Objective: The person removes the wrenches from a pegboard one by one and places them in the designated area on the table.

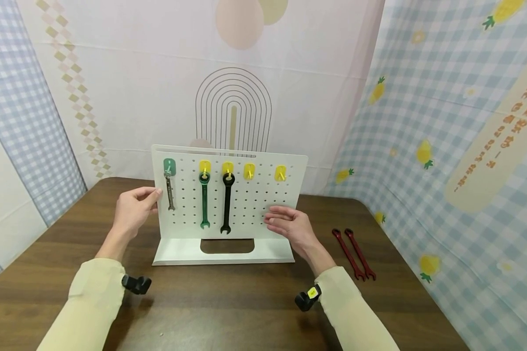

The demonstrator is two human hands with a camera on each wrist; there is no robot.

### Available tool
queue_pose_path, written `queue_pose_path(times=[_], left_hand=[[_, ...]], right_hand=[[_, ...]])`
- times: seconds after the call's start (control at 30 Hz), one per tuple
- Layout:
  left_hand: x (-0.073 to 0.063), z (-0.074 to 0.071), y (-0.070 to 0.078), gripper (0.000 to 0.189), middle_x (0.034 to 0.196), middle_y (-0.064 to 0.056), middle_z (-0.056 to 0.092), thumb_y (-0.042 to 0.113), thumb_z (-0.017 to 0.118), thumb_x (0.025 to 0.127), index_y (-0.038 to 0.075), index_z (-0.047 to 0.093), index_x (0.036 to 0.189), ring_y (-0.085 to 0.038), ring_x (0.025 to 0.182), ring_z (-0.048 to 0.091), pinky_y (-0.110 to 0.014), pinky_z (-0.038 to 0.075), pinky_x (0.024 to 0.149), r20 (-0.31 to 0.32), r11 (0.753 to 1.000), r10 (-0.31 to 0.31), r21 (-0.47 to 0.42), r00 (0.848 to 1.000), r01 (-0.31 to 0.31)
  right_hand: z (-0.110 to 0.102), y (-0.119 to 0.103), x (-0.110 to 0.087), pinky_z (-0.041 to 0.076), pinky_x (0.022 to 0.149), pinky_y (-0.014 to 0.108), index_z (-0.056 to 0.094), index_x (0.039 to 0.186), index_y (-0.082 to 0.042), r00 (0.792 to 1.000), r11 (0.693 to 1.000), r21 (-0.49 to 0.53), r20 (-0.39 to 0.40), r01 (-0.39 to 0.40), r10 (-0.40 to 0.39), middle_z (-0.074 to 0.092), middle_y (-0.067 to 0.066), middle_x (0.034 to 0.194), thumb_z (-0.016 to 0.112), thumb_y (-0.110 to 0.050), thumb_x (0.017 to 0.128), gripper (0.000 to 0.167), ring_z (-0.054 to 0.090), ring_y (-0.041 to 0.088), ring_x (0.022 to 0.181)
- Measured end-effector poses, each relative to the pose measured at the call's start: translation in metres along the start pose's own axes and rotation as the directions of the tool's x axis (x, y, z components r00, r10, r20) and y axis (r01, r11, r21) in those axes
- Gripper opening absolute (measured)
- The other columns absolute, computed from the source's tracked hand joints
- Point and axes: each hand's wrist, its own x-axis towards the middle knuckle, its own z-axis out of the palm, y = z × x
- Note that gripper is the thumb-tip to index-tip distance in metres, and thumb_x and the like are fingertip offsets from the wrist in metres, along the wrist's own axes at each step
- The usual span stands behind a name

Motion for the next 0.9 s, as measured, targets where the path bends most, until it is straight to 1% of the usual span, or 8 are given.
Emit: queue_pose_path(times=[0.13, 0.3, 0.4, 0.53, 0.77, 0.9], left_hand=[[0.0, 0.0, 0.0, 0.042, 0.128, -0.021, 0.069, 0.034, 0.063, 0.107, -0.001, 0.073, 0.129, -0.026, 0.104, 0.067, -0.034, 0.065, 0.09, 0.002, 1.0, -0.004, 0.001, 1.0, 0.004], [0.001, 0.0, -0.001, 0.043, 0.128, -0.021, 0.069, 0.035, 0.063, 0.107, -0.001, 0.073, 0.13, -0.028, 0.108, 0.067, -0.035, 0.066, 0.089, 0.005, 1.0, -0.003, -0.002, 1.0, 0.003], [0.001, 0.0, 0.0, 0.043, 0.128, -0.021, 0.069, 0.035, 0.063, 0.107, -0.001, 0.073, 0.13, -0.028, 0.106, 0.068, -0.028, 0.065, 0.085, 0.004, 1.0, -0.005, -0.006, 1.0, 0.005], [0.0, 0.0, 0.001, 0.043, 0.129, -0.022, 0.069, 0.035, 0.064, 0.107, 0.0, 0.073, 0.13, -0.029, 0.105, 0.069, -0.018, 0.063, 0.078, 0.001, 1.0, -0.012, -0.011, 1.0, 0.012], [0.001, -0.001, 0.001, 0.043, 0.128, -0.022, 0.069, 0.034, 0.064, 0.107, -0.001, 0.073, 0.13, -0.029, 0.106, 0.068, -0.015, 0.062, 0.075, -0.001, 1.0, -0.009, -0.01, 1.0, 0.009], [0.001, -0.001, 0.001, 0.043, 0.127, -0.022, 0.069, 0.034, 0.064, 0.107, -0.001, 0.073, 0.129, -0.029, 0.106, 0.068, -0.013, 0.061, 0.074, -0.001, 1.0, -0.011, -0.012, 1.0, 0.011]], right_hand=[[0.004, 0.0, 0.001, 0.062, 0.1, 0.034, 0.051, 0.148, 0.009, 1.0, 1.0, -0.018, 0.001, 0.001, -0.001, 0.076, 0.015, 0.126, 0.067, 0.005, 0.1, 0.051, 0.075, 0.02, 0.112], [0.008, -0.002, 0.002, 0.062, 0.1, 0.034, 0.052, 0.147, 0.009, 1.0, 1.0, -0.014, 0.004, 0.004, -0.004, 0.073, 0.021, 0.131, 0.067, 0.006, 0.099, 0.05, 0.075, 0.02, 0.112], [0.012, -0.003, 0.003, 0.062, 0.1, 0.035, 0.052, 0.147, 0.01, 1.0, 1.0, -0.003, 0.013, 0.009, -0.009, 0.072, 0.022, 0.133, 0.067, 0.007, 0.099, 0.051, 0.075, 0.02, 0.112], [0.016, -0.004, 0.004, 0.062, 0.1, 0.035, 0.053, 0.147, 0.009, 1.0, 1.0, 0.002, 0.017, 0.011, -0.011, 0.073, 0.02, 0.13, 0.067, 0.006, 0.099, 0.05, 0.076, 0.018, 0.11], [0.023, -0.003, 0.007, 0.062, 0.099, 0.034, 0.054, 0.146, 0.008, 1.0, 1.0, 0.014, 0.025, 0.008, -0.009, 0.076, 0.016, 0.126, 0.068, 0.006, 0.098, 0.049, 0.075, 0.021, 0.113], [0.025, -0.002, 0.009, 0.063, 0.098, 0.034, 0.056, 0.144, 0.008, 1.0, 1.0, 0.015, 0.018, 0.004, -0.004, 0.075, 0.017, 0.127, 0.068, 0.006, 0.098, 0.048, 0.076, 0.023, 0.113]])
